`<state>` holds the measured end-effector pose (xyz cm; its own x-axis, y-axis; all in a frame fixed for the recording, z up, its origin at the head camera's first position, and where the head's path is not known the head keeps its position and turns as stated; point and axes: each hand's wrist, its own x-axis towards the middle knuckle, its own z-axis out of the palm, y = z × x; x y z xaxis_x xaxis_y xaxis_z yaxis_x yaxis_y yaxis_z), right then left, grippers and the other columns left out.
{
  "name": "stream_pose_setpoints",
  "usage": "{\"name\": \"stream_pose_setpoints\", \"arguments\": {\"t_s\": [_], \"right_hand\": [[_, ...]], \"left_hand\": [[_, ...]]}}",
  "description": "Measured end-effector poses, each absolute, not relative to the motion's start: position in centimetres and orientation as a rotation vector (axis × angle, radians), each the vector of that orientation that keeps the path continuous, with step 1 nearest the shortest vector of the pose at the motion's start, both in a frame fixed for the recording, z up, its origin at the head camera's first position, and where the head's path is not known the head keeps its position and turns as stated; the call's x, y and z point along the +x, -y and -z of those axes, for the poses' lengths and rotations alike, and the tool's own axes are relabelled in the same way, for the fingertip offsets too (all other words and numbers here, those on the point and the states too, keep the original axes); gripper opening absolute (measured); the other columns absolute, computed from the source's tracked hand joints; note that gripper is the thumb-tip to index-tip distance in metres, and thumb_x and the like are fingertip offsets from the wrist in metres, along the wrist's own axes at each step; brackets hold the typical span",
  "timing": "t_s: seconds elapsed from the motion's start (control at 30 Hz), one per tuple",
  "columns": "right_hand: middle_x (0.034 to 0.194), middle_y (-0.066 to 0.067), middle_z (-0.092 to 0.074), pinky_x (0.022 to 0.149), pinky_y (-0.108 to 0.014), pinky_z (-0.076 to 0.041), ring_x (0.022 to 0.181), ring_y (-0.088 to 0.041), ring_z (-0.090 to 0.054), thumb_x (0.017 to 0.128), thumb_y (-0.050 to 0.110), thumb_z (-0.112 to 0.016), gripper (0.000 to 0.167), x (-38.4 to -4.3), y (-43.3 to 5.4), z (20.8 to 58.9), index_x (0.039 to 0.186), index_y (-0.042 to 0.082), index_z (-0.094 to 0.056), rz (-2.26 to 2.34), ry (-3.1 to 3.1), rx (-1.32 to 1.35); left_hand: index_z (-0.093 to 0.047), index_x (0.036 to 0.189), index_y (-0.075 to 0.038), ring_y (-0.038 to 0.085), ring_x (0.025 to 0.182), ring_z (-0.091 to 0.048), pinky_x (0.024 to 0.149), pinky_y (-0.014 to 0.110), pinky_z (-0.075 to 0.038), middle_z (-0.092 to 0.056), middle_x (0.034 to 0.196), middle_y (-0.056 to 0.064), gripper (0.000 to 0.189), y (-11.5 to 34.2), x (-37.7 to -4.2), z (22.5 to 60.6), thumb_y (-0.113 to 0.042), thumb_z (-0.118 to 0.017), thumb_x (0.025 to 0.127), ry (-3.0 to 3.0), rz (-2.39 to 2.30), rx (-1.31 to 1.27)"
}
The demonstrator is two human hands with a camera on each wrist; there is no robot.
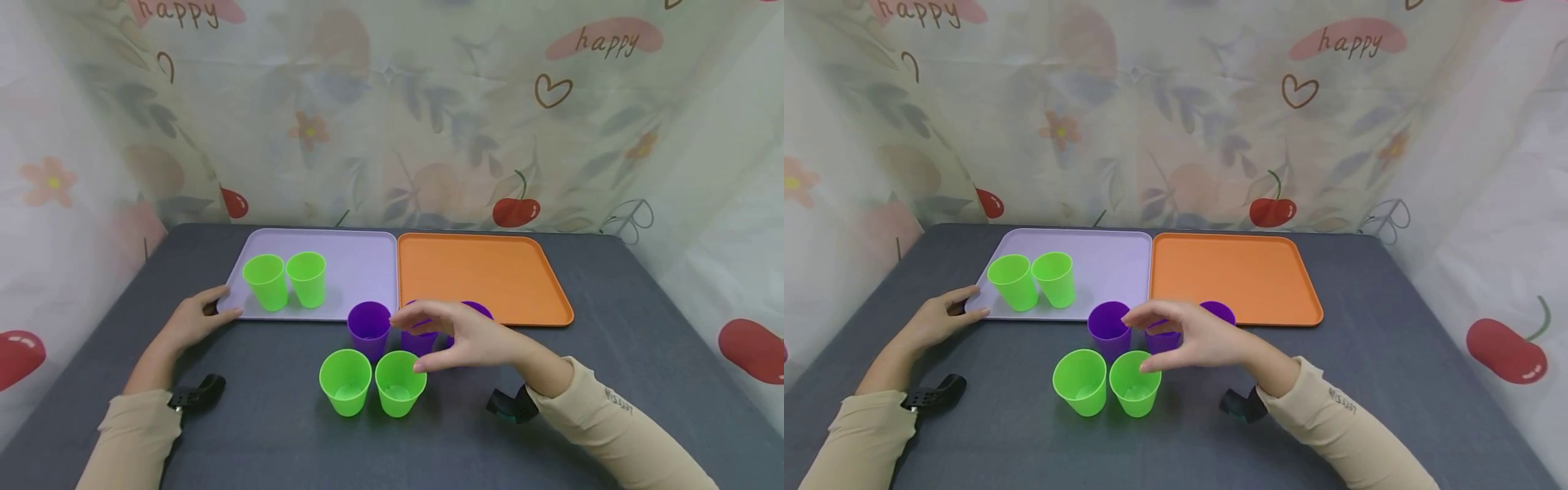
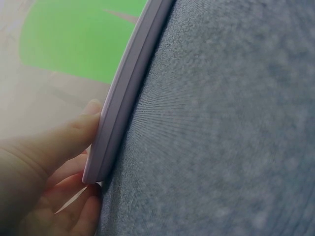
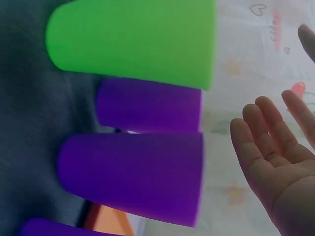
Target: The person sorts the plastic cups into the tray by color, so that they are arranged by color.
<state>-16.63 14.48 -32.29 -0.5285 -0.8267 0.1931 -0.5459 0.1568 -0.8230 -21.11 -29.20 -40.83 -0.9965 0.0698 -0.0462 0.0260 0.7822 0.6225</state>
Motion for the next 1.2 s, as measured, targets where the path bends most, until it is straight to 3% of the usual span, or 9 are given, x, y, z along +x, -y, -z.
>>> {"name": "stream_pose_setpoints", "arguments": {"t_s": [0.3, 0.7, 1.2], "right_hand": [[0.125, -0.012, -0.055, 0.1, -0.034, -0.045, 0.115, -0.022, -0.056, 0.078, 0.016, -0.075, 0.057, -15.7, -14.7, 34.1, 0.126, 0.0, -0.049, 1.273, -2.122, -1.384], [0.128, -0.015, -0.054, 0.103, -0.029, -0.043, 0.119, -0.018, -0.053, 0.075, 0.018, -0.078, 0.063, -15.5, -14.4, 35.1, 0.129, 0.005, -0.049, 1.28, -2.114, -1.342], [0.124, -0.003, -0.058, 0.099, -0.028, -0.047, 0.117, -0.014, -0.054, 0.074, 0.023, -0.08, 0.062, -15.2, -13.8, 35.9, 0.128, 0.011, -0.051, 1.169, -2.241, -1.399]], "left_hand": [[-0.034, 0.139, 0.009, 0.048, 0.125, -0.041, 0.1, 0.057, -0.037, -0.036, 0.138, 0.037, 0.073, 29.2, -21.2, 40.8, -0.038, -0.061, 0.089, -2.905, -0.994, 0.079], [-0.033, 0.14, 0.008, 0.048, 0.126, -0.04, 0.101, 0.057, -0.036, -0.034, 0.14, 0.037, 0.075, 29.2, -21.2, 40.8, -0.038, -0.061, 0.089, -2.885, -1.011, 0.063], [-0.033, 0.14, 0.008, 0.048, 0.127, -0.04, 0.101, 0.056, -0.036, -0.034, 0.14, 0.037, 0.074, 29.2, -21.1, 40.8, -0.038, -0.061, 0.089, -2.883, -1.035, 0.077]]}}
